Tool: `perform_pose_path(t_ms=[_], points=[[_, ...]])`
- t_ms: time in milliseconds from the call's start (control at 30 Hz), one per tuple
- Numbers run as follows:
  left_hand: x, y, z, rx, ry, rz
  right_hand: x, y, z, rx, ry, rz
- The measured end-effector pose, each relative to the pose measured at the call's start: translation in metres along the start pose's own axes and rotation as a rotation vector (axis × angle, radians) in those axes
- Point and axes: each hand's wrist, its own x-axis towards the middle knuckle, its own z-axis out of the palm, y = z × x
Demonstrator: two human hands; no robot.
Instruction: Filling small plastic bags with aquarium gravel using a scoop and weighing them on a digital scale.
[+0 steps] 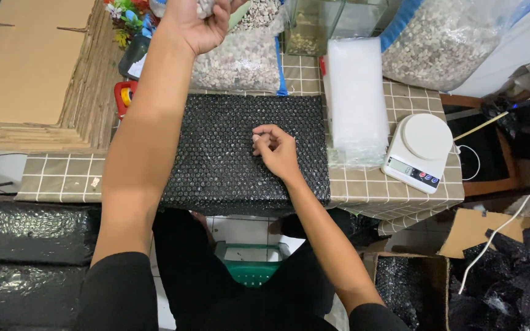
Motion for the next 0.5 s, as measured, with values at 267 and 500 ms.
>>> perform_pose_path(t_ms=[267,500], points=[[-0.015,-0.003,0.023,0.122,0.013,0.002,0.000,-0.001,0.000,-0.011,0.003,-0.003],[-0.047,-0.013,0.044,0.183,0.069,0.035,-0.002,-0.007,0.002,0.010,-0.009,-0.028]])
